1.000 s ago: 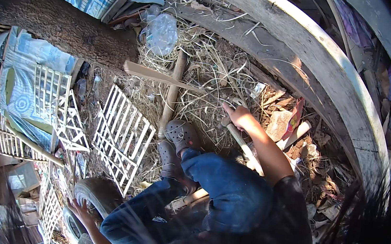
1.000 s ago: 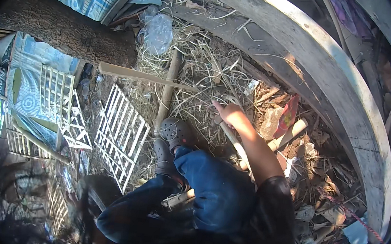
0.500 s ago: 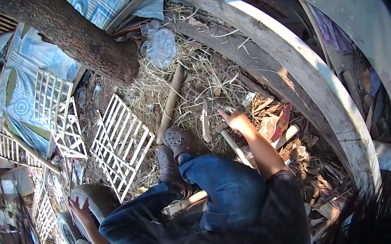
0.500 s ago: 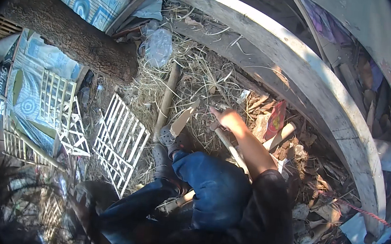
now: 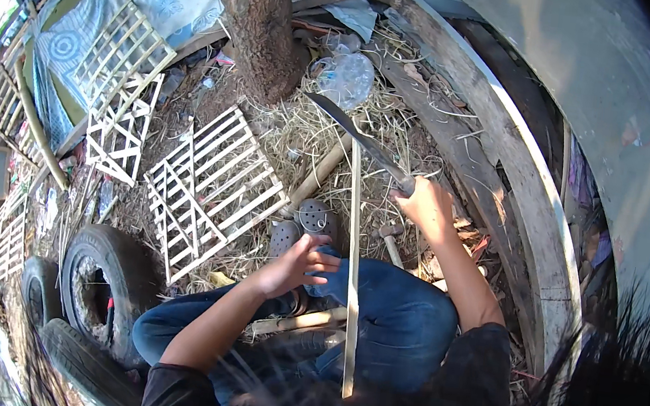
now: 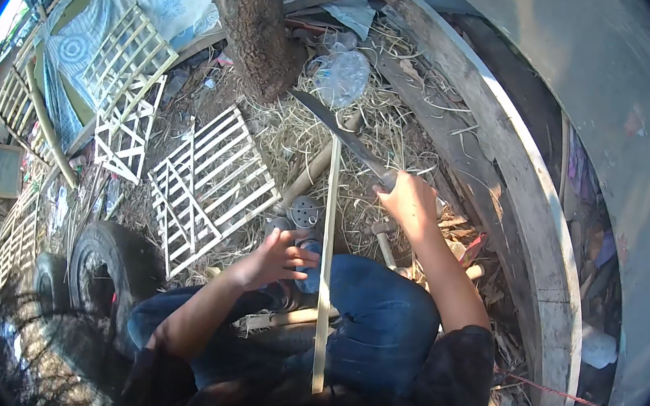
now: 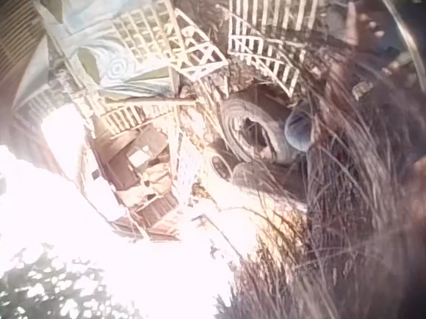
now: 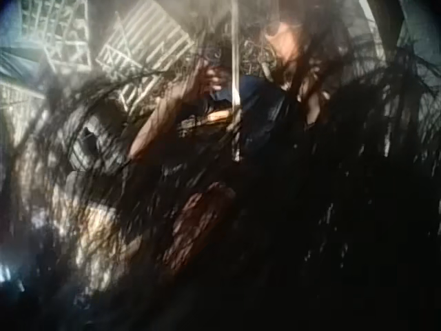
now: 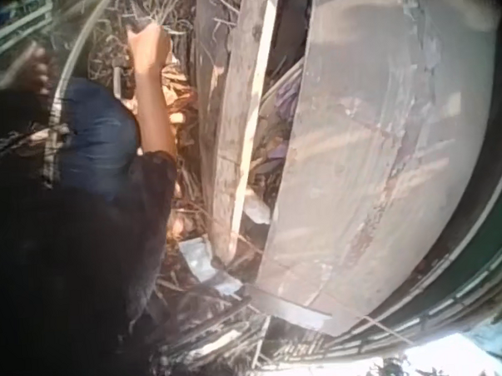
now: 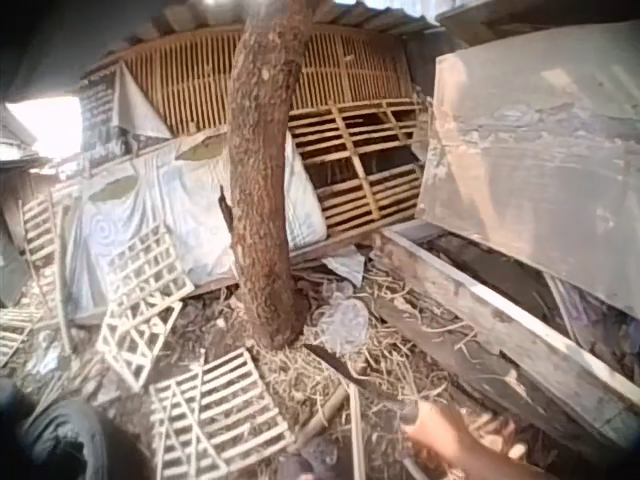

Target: The person constructs a bamboo lattice by hand, using a hammer to secure joints with small nails and later using a large knife to trim a long bamboo strip.

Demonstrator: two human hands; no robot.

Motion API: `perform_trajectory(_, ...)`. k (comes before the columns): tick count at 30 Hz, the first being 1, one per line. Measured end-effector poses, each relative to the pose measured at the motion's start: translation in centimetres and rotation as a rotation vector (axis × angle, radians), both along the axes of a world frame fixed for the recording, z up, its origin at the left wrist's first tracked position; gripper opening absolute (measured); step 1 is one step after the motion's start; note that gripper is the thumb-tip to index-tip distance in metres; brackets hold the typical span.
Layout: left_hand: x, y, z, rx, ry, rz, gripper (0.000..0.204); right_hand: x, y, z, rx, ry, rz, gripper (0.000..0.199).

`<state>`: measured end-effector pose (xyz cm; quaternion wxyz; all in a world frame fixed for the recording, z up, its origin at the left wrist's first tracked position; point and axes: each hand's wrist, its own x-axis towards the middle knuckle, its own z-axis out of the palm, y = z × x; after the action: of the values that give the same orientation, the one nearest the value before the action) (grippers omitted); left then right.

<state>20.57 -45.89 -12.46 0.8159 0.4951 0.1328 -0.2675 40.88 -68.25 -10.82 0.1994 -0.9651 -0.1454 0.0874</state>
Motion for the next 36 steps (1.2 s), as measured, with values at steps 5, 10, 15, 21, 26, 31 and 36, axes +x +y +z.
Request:
perform_trajectory(5, 1.0, -4.9, 2.9, -0.521, 0.130, 0.365, 0.070, 0.1, 2.4, 1.4, -0.106, -0.187, 0.011, 0.043)
perform_trajectory(10, 1.4, -3.0, 3.6, -0.362, 0.178, 0.174, 0.048, 1.1, 3.4, 3.5, -0.163, -0.333, 0.015, 0.040)
perform_trajectory(15, -1.2, 5.0, 4.8, -0.023, 0.035, 0.090, 0.040, 1.5, 3.9, 4.6, -0.045, -0.477, 0.054, 0.030)
perform_trajectory(21, -9.9, 9.9, 5.8, 0.318, 0.003, 0.104, 0.028, -2.0, 6.9, 5.6, 0.114, -0.574, 0.266, 0.032)
perform_trajectory(26, -14.3, 8.8, 5.7, 0.506, -0.122, 0.202, 0.035, -4.4, 8.2, 5.3, 0.221, -0.548, 0.431, 0.035)
perform_trajectory(31, -16.5, 6.5, 5.5, 0.496, -0.036, 0.316, 0.036, -6.3, 8.4, 4.6, 0.221, -0.383, 0.475, 0.036)
perform_trajectory(36, -16.6, 5.4, 4.0, 0.577, -0.045, 0.311, 0.034, -8.0, 9.0, 4.5, 0.194, -0.521, 0.672, 0.037)
